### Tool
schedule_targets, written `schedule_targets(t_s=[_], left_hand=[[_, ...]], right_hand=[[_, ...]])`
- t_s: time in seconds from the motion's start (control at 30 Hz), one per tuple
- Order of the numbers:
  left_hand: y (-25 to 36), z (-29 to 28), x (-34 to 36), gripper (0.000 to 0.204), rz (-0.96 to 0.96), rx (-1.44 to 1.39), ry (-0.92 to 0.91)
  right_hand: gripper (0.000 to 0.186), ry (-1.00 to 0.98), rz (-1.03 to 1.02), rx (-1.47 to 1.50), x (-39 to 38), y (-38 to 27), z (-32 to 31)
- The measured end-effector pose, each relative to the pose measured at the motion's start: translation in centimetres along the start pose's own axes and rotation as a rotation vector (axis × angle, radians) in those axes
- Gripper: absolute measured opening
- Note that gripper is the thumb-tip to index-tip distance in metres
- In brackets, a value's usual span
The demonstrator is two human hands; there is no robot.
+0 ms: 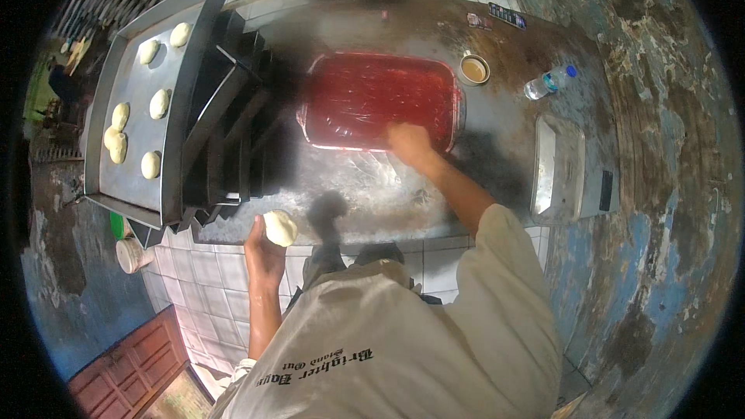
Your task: The person prepares bread rolls by filling dough with a red substance and placing them on a tray. The person scoops the red filling from a container, places it onto a piece of dough held in one hand, folds the dough over the filling to seal it, and then places the formed roll onto a metal tray alongside others.
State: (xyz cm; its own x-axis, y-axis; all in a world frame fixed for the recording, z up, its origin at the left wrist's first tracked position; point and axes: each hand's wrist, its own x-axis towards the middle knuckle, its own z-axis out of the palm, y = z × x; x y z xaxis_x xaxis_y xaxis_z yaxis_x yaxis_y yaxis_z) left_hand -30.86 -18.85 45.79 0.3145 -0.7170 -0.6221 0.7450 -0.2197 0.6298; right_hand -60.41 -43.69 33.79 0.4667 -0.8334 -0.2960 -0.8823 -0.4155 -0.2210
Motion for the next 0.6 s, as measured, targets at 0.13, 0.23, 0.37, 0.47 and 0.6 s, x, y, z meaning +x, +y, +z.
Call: schedule_targets(t_s=[0.13,0.23,0.37,0.47,0.6], left_hand=[[-0.3,0.4,0.3,0.033,-0.014,-0.007,-0.028],[-0.6,1.8,1.1,0.033,-0.027,0.004,-0.061],[-1.4,2.9,2.6,0.034,-0.032,0.112,-0.154],[-1.1,4.7,2.7,0.034,-0.128,0.011,-0.164],[-1.9,6.8,4.1,0.027,-0.119,-0.06,-0.315]], right_hand=[[0.023,-0.018,0.086,0.242,-0.4,0.5,-1.5],[0.026,-0.128,0.137,0.376,1.2,2.4,1.0],[0.024,-0.179,0.103,0.729,0.7,2.8,1.6],[0.019,-0.254,0.008,1.351,-3.6,-1.4,-2.0],[0.014,-0.176,-0.189,1.674,-9.6,-8.3,-4.9]])
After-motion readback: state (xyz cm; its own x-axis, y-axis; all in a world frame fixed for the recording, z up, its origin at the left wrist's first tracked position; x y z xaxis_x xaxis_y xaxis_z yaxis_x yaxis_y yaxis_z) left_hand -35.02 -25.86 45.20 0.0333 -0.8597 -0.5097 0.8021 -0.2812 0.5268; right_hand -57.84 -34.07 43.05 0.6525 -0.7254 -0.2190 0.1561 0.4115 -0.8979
